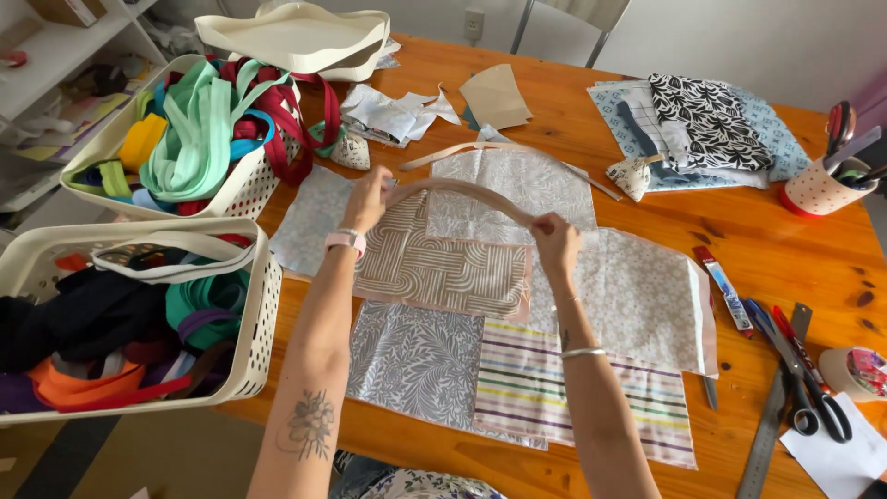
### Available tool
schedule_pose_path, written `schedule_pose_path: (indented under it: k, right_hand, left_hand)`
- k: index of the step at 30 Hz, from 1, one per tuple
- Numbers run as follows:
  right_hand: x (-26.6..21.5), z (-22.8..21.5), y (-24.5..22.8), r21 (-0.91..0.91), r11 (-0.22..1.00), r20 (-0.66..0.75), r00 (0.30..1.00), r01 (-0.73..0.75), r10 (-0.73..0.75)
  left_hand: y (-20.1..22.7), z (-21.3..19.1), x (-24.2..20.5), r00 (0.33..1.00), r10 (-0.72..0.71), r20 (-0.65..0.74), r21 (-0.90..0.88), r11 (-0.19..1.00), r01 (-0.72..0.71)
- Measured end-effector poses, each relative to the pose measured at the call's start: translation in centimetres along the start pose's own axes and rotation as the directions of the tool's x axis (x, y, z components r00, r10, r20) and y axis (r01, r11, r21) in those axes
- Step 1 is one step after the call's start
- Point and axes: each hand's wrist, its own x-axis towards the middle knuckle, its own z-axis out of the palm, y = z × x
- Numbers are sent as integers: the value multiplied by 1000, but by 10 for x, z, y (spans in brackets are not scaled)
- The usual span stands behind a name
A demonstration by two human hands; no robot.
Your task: The person is measuring and pairing zippers with pre-cut fabric pieces on a sewing workshop table.
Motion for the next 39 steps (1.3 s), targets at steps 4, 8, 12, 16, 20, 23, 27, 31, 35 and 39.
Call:
schedule_pose_path:
  k: [4,8,12,16,20,23,27,31,35,39]
  right_hand:
    - [-16,-5,3,-20,1000,69,998,17,-15]
    - [-13,-7,5,-6,1000,101,995,25,-24]
    - [-10,-3,14,-3,997,84,994,76,-75]
    - [-8,4,23,-14,995,50,994,102,-101]
    - [-8,10,28,-51,995,29,996,83,-82]
    - [-8,9,28,-49,997,10,998,67,-66]
    - [-9,10,31,-80,993,42,996,84,-81]
    - [-4,-1,13,-39,997,21,998,66,-65]
    - [-10,-32,-42,116,973,-83,978,198,-189]
    - [-24,-67,-89,104,926,-200,920,362,-337]
  left_hand:
    - [10,-17,-12,998,-45,36,-50,998,47]
    - [1,-22,0,995,-81,65,-61,994,85]
    - [15,-52,3,979,-171,113,-20,984,175]
    - [-6,-49,0,913,-295,283,176,951,253]
    - [-38,-18,15,981,-190,48,262,950,172]
    - [-1,-42,16,989,-143,-44,260,954,150]
    - [5,-35,18,991,-76,-112,254,962,102]
    - [81,-26,9,987,6,-161,214,976,29]
    - [198,11,3,970,238,-56,-181,953,-245]
    - [240,88,17,893,448,-46,-158,879,-450]
